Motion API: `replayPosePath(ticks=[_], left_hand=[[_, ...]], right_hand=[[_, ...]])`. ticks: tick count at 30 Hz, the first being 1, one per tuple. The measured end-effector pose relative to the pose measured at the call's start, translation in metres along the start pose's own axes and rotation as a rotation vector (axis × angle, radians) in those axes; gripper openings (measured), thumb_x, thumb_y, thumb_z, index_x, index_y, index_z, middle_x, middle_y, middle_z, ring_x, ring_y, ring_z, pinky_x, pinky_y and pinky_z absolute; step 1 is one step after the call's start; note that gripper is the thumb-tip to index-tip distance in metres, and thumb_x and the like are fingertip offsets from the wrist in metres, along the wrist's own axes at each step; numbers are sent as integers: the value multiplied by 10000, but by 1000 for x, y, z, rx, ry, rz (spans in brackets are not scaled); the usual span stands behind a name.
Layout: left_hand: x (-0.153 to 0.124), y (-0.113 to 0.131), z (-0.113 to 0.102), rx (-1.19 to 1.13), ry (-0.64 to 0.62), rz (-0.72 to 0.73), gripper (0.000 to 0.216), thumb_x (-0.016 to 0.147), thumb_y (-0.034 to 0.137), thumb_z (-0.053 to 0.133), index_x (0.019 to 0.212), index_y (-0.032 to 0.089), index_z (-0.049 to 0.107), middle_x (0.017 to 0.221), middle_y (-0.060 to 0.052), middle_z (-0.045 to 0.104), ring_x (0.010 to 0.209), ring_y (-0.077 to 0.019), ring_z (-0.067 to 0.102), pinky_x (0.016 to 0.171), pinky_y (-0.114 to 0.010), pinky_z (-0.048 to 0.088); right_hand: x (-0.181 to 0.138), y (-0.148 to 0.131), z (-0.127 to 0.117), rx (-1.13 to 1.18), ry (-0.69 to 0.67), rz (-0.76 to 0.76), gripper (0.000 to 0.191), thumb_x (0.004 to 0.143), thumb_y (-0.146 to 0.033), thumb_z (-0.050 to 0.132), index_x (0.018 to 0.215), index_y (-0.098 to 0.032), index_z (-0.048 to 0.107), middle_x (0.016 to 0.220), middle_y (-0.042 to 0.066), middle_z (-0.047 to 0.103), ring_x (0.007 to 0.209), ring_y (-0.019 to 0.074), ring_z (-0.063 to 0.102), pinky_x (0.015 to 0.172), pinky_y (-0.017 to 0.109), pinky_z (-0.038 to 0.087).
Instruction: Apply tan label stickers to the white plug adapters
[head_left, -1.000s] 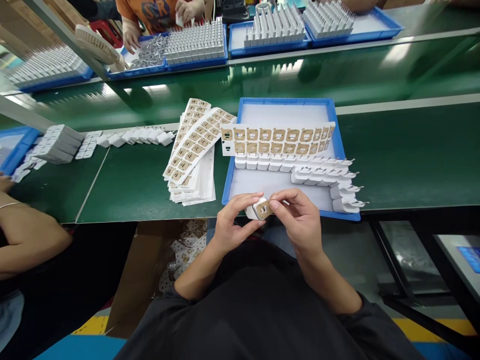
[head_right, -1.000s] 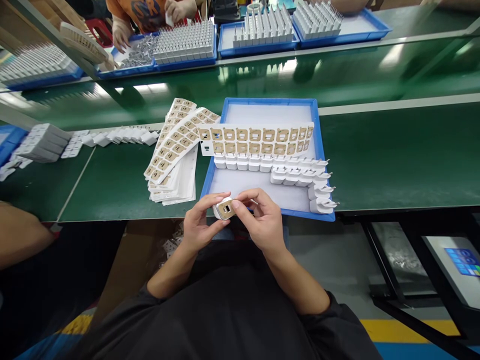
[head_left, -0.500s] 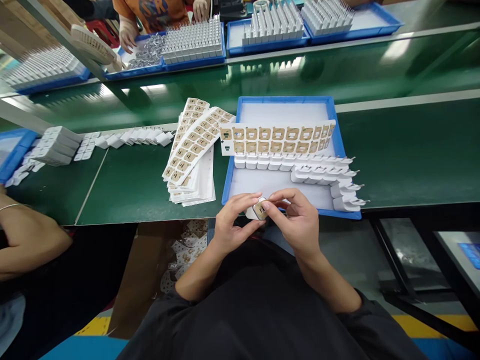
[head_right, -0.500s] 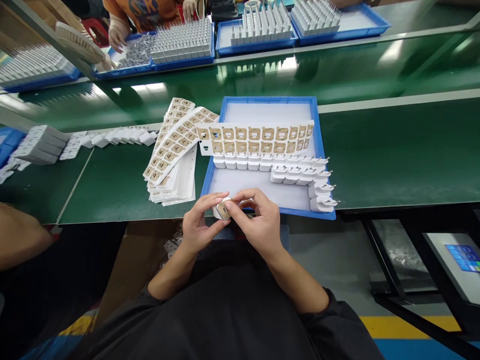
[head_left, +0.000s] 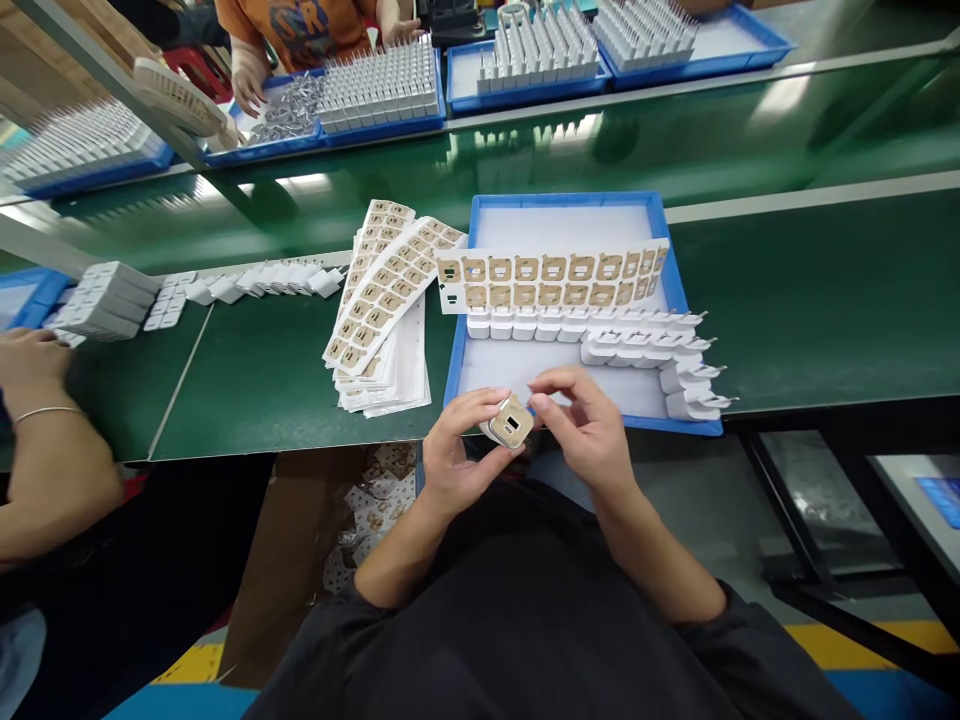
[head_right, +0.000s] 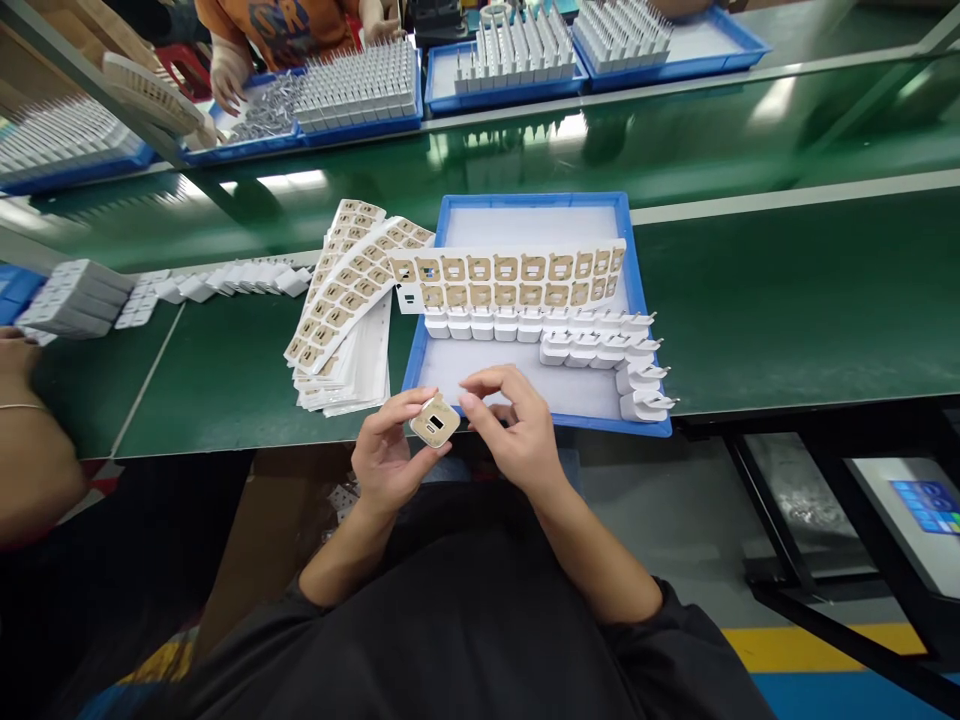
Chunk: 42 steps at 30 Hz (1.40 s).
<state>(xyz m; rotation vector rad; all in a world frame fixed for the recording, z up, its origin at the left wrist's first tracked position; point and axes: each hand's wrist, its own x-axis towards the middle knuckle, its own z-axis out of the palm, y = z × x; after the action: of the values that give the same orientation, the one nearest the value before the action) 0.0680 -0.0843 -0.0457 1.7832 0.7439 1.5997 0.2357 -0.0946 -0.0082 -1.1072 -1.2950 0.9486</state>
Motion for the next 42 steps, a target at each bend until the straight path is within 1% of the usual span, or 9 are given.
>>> replayPosePath(ticks=[3, 5, 8, 15, 21, 25, 29, 37, 42], left_hand=[[-2, -1, 3, -38, 13, -75, 568, 820, 174, 810, 1332, 254, 575, 1272, -99, 706, 1223, -248, 675, 1060, -406, 554], [-3, -2, 4, -18, 2, -106, 559, 837, 189, 795, 1345, 250, 569, 1274, -110, 698, 1229, -253, 670, 1065, -406, 556], [-3, -4, 4, -10, 5, -84, 587, 812, 156, 805, 1342, 258, 574, 1265, -105, 690, 1228, -249, 666, 1073, -408, 559], [-6, -9, 5, 44, 23, -3, 675, 773, 104, 826, 1364, 274, 548, 1221, -77, 694, 1204, -239, 683, 1061, -401, 577], [-2, -12, 8, 191, 15, 205, 716, 801, 75, 783, 1427, 269, 496, 1206, -83, 713, 1190, -240, 698, 1080, -446, 581], [1, -12, 9, 246, 13, 310, 762, 789, 53, 787, 1449, 253, 464, 1173, -85, 724, 1171, -239, 709, 1061, -454, 599], [1, -11, 8, 286, 18, 332, 755, 802, 89, 800, 1446, 260, 444, 1166, -79, 726, 1159, -234, 716, 1047, -465, 608], [5, -9, 10, 389, 18, 454, 578, 819, 81, 784, 1309, 223, 512, 1154, -65, 744, 1173, -225, 715, 1004, -460, 635], [-1, -12, 8, 283, 24, 368, 743, 770, 49, 813, 1393, 254, 464, 1193, -77, 738, 1169, -229, 717, 1039, -477, 616]], right_hand=[[-5, 5, 2, 250, -167, 77, 246, 901, -348, 728, 1134, -287, 679, 1108, 60, 617, 1003, 204, 623, 724, 295, 617], [-8, 7, 3, 292, -190, 99, 320, 858, -321, 779, 1159, -297, 672, 1174, 63, 598, 1058, 210, 611, 788, 312, 612], [-9, 8, 5, 335, -216, 121, 281, 865, -308, 770, 1136, -300, 698, 1178, 64, 597, 1082, 213, 614, 826, 325, 601], [-8, 17, 10, 332, -75, 30, 150, 976, -292, 631, 1043, -307, 764, 1017, 39, 651, 1003, 185, 628, 911, 339, 544], [-10, 9, 19, 383, -73, 73, 225, 840, -228, 785, 1031, -290, 682, 1069, 27, 579, 1025, 177, 604, 778, 270, 554], [-8, 7, 24, 446, -15, 62, 74, 888, -231, 729, 921, -269, 674, 967, 10, 578, 913, 153, 593, 708, 248, 530], [-7, 7, 24, 463, 3, 77, 31, 901, -261, 709, 881, -252, 687, 939, 16, 597, 928, 160, 594, 767, 273, 532], [-10, 6, 26, 499, 33, 101, 61, 859, -206, 707, 853, -250, 664, 930, 7, 602, 890, 149, 592, 741, 259, 508], [-9, 11, 21, 457, 15, 84, 130, 877, -138, 626, 869, -252, 687, 921, 6, 631, 940, 159, 604, 830, 291, 488]])
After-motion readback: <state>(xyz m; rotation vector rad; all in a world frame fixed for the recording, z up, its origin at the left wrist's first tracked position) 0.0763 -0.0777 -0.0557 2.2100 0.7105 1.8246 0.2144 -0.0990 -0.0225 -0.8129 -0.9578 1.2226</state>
